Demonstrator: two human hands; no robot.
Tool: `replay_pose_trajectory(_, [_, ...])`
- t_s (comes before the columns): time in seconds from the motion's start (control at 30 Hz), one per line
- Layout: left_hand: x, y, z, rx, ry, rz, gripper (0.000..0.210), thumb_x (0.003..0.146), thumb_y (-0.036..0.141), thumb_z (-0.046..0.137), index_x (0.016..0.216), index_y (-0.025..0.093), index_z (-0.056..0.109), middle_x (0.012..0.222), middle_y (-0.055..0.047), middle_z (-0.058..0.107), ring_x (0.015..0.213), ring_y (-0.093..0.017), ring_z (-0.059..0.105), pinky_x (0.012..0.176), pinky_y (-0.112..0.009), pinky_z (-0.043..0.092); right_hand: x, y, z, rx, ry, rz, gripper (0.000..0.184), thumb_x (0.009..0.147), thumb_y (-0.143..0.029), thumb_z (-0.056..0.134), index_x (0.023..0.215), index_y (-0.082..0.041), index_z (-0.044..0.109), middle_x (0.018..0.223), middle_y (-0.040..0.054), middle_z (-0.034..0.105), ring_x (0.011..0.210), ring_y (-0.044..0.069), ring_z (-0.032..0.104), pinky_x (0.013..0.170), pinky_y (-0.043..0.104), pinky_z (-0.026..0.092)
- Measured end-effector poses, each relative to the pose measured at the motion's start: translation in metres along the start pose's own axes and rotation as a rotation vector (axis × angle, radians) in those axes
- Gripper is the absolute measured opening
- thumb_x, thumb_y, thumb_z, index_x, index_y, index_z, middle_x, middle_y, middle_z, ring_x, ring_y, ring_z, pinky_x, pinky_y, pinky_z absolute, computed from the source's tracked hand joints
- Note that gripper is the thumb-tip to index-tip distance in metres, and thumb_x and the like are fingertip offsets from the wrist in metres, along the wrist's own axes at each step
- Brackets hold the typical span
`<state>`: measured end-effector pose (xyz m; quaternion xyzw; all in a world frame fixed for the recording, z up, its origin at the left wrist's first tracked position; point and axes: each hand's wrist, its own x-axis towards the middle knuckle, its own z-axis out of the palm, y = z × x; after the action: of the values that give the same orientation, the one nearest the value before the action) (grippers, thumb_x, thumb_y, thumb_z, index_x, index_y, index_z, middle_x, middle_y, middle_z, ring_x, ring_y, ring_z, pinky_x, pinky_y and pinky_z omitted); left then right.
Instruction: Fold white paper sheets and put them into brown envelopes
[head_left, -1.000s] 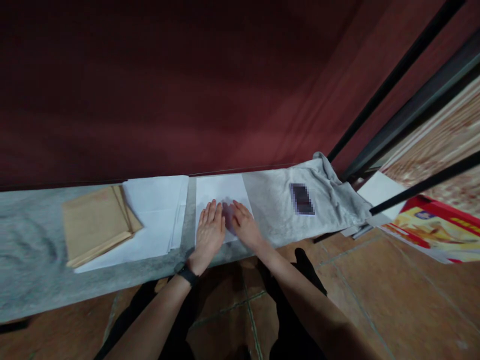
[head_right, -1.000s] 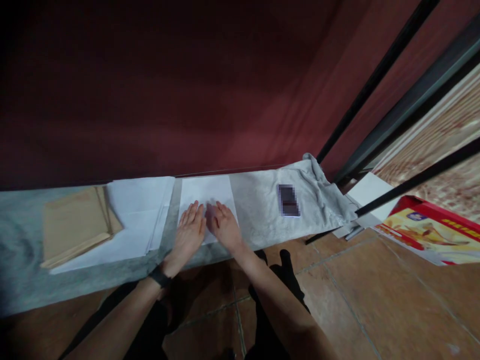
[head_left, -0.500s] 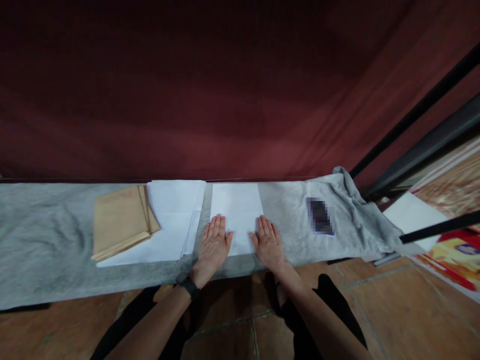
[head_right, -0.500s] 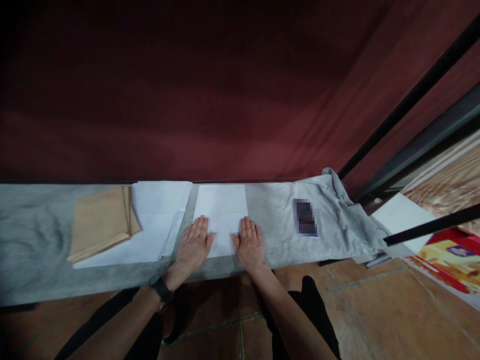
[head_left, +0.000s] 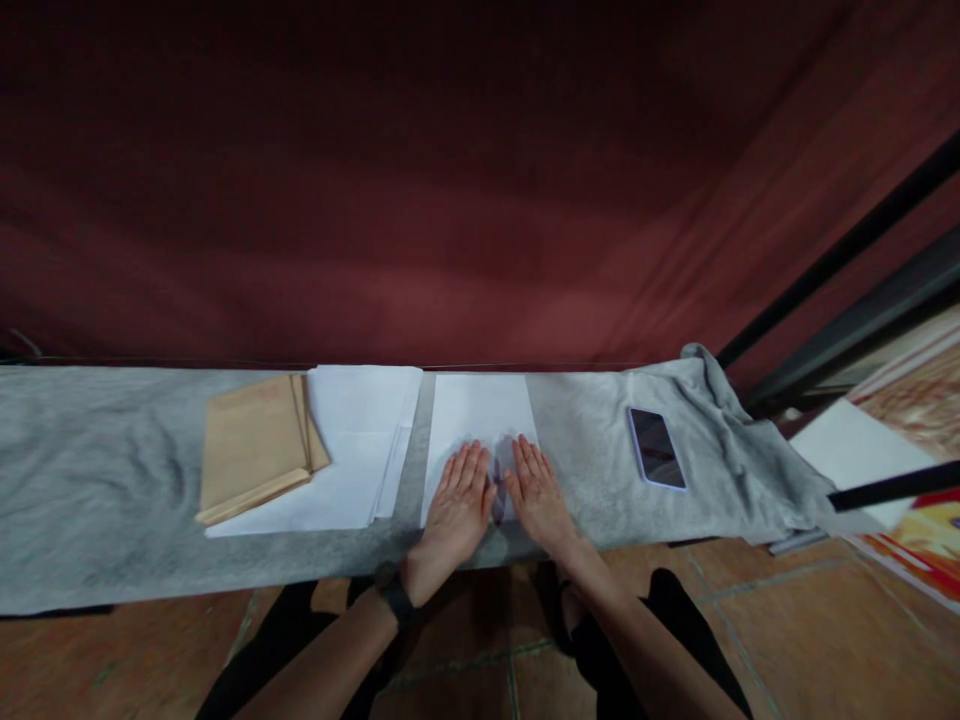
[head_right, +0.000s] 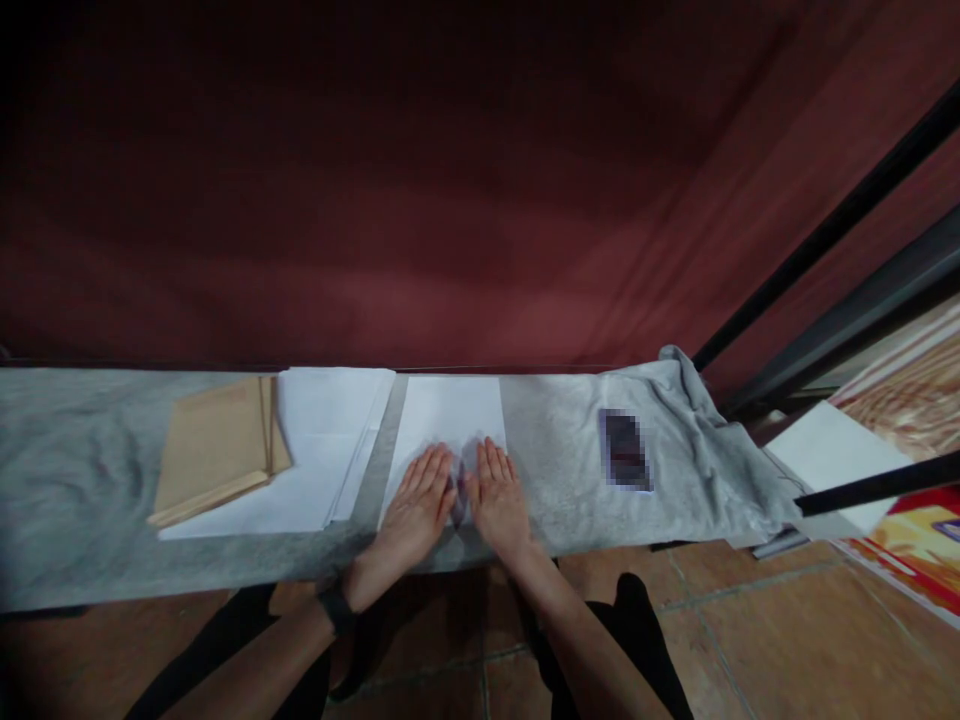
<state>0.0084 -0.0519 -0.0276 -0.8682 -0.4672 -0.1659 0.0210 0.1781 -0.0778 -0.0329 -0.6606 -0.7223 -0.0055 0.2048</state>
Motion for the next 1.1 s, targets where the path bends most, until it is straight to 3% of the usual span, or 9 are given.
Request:
replay_pose_trajectory(0.2, [-0.004,0.009,0.008,0.039,-0.043,0.005,0.056,0.096,0.018,0.033,0.151,0.005,0.037,0.159,-0.016,0.038,0.151,-0.026,0.027,0.122,-0.046,0.029,-0.006,-0.011,0.007,-0.002,-0.009,-0.128,0.052,0.107,-0.036,0.031,0.152,-0.011,0.040,0.156,0.0135,0.043,0.147,0.022,0.035,0.121,0.044,0.030])
replay_pose_trajectory(0.47, [-0.004,-0.007,0.003,0.029,-0.045,-0.079,0.062,0.103,0.042,0.031,0.152,0.004,0.035,0.158,-0.019,0.038,0.150,-0.026,0.029,0.122,-0.045,0.030,-0.010,0.012,0.002,-0.144,0.007,-0.040,0.058,0.107,-0.042,0.033,0.154,-0.008,0.036,0.157,0.0152,0.040,0.144,0.027,0.040,0.119,0.045,0.029])
replay_pose_trajectory(0.8, [0.007,-0.026,-0.002,0.095,-0.037,-0.224,0.060,0.101,0.037,0.032,0.146,0.000,0.044,0.153,-0.022,0.045,0.145,-0.032,0.039,0.121,-0.049,0.030,-0.007,0.026,-0.003,-0.196,0.047,0.085,0.057,0.105,-0.037,0.037,0.150,-0.003,0.041,0.153,0.0207,0.044,0.144,0.031,0.040,0.118,0.048,0.031])
replay_pose_trajectory(0.97, [0.025,-0.018,-0.005,0.011,0.006,-0.153,0.058,0.101,0.032,0.032,0.151,0.003,0.037,0.158,-0.019,0.038,0.150,-0.028,0.030,0.123,-0.046,0.026,0.005,0.010,-0.008,-0.101,0.047,0.062,0.055,0.106,-0.034,0.033,0.153,-0.004,0.037,0.158,0.0183,0.038,0.147,0.029,0.035,0.120,0.046,0.031])
replay_pose_trajectory(1.1, [0.038,-0.006,0.005,-0.025,-0.037,-0.087,0.058,0.097,0.019,0.033,0.154,0.007,0.033,0.161,-0.016,0.036,0.152,-0.025,0.023,0.123,-0.047,0.028,0.015,-0.013,-0.001,0.010,-0.008,-0.031,0.052,0.107,-0.032,0.030,0.152,-0.008,0.040,0.157,0.0148,0.040,0.148,0.024,0.035,0.119,0.044,0.033])
